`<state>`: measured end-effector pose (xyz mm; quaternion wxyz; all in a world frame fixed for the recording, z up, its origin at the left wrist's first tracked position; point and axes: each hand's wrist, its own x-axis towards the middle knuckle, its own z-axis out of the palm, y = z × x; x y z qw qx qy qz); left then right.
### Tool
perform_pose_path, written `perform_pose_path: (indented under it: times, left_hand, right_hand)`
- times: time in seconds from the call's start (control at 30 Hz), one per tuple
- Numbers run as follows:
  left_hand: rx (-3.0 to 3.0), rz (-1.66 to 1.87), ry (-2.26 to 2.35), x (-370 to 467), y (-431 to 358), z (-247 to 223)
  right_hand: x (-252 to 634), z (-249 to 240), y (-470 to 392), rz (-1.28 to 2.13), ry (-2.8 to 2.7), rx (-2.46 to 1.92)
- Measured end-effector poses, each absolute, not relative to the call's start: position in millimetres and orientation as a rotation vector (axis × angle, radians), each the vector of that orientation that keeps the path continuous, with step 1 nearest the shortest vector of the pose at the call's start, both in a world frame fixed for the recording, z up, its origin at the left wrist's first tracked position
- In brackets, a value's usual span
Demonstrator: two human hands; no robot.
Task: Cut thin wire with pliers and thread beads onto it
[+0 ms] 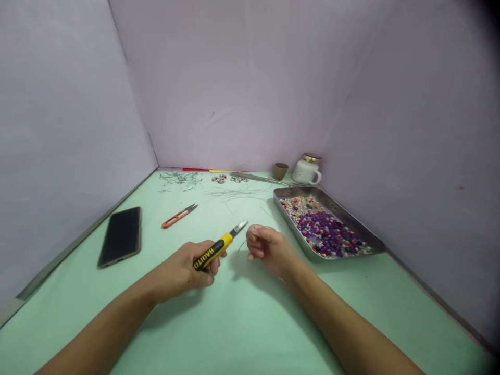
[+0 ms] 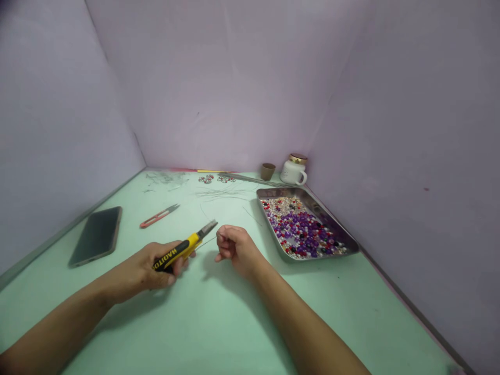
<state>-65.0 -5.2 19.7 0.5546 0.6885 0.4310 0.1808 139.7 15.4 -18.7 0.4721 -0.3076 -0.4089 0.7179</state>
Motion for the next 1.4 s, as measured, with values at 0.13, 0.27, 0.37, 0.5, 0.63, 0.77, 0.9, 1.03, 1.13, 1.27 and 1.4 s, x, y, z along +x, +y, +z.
perform_pose_path:
  times: [0.13, 0.27, 0.37, 0.5, 0.63, 0.77, 0.9, 1.03, 1.13, 1.27, 1.4]
  left_hand:
    - [1.506, 0.713, 1.099, -77, 4, 21]
    - [1.431, 0.675, 1.112, -91, 11, 28]
    - [1.428, 0.547, 1.019, -89, 8, 28]
    - [1.550, 0.454, 0.918, -77, -1, 24]
    - [1.644, 0.419, 0.959, -65, -8, 27]
    - [1.670, 0.399, 1.009, -60, -11, 34]
    - [1.591, 0.430, 1.009, -61, -10, 31]
    - [1.489, 0.548, 0.959, -65, -5, 20]
    - [1.434, 0.556, 0.930, -67, -1, 15]
    - [1.416, 0.542, 0.915, -70, 1, 18]
    - [1.492, 0.555, 0.946, -71, 3, 20]
  right_hand:
    - [138, -17, 14, 1.820, -0.879, -0.716]
    - [136, -16, 13, 1.846, -0.798, -0.699]
    - [136, -16, 14, 1.835, -0.782, -0.675]
    - [136, -15, 14, 1.855, -0.789, -0.664]
    - [135, -13, 12, 1.873, -0.791, -0.673]
    - [135, -13, 13, 1.888, -0.781, -0.657]
    - [136, -14, 14, 1.900, -0.765, -0.645]
    - [135, -14, 15, 1.945, -0.709, -0.633]
    - [135, -13, 14, 1.990, -0.651, -0.617]
    - [136, -12, 15, 2.027, -0.624, -0.592]
    - [135, -12, 14, 1.974, -0.680, -0.596]
